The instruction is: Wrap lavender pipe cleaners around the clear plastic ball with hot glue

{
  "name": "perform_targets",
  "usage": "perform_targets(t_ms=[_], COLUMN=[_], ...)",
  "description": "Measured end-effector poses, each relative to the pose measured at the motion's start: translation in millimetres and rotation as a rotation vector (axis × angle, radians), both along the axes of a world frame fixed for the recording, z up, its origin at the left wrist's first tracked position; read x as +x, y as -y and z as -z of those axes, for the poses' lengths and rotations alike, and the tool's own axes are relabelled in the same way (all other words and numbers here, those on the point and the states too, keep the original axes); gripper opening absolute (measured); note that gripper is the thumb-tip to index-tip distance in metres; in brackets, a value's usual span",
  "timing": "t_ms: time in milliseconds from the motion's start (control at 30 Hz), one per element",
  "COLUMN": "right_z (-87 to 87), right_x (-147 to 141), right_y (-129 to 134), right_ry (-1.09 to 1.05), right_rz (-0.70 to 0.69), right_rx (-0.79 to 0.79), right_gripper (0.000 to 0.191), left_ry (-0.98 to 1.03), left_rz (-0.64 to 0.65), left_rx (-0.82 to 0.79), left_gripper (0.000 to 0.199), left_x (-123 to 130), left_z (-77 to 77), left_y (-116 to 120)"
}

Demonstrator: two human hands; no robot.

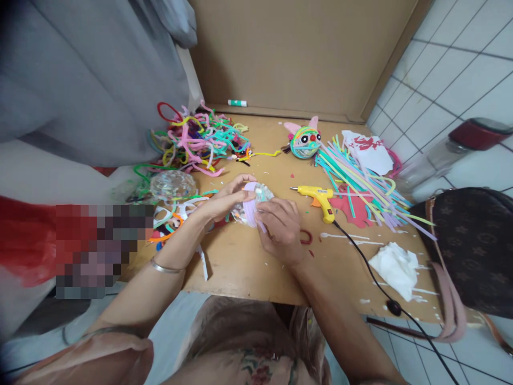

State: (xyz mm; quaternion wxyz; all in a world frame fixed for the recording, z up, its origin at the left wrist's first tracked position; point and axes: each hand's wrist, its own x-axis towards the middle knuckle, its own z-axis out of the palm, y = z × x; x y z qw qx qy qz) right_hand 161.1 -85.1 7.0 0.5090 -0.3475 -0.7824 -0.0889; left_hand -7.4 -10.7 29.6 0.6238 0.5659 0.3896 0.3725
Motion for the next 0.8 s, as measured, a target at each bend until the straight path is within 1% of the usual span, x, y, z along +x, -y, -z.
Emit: perform_targets(t_ms=[133, 333, 533, 800], right_z=[0.2, -1.4, -1.5, -0.6], right_x=[-0.4, -0.5, 0.2, 0.9], right_y=[0.0, -0.3, -2.0, -1.0], right_ry=[0.056, 0.098, 0.078, 0.052], right_rz=[0.010, 0.015, 0.005, -0.021], right_rx=[0.047, 0.060, 0.055, 0.026], right_gripper=[0.020, 0.018, 0.019, 0.020], left_ry=[0.001, 0.054, 0.061, 0.041], left_rz=[-0.005, 0.005, -0.007, -0.005], left_rx=[0.019, 0.042, 0.080, 0.024], left_gripper=[0.048, 0.047, 0.045, 0.044], left_x=[-0.4, 1.8, 3.9, 3.4], left_z=[0.1, 1.1, 2.5, 5.1], left_y=[0.6, 2.3, 2.2, 1.1])
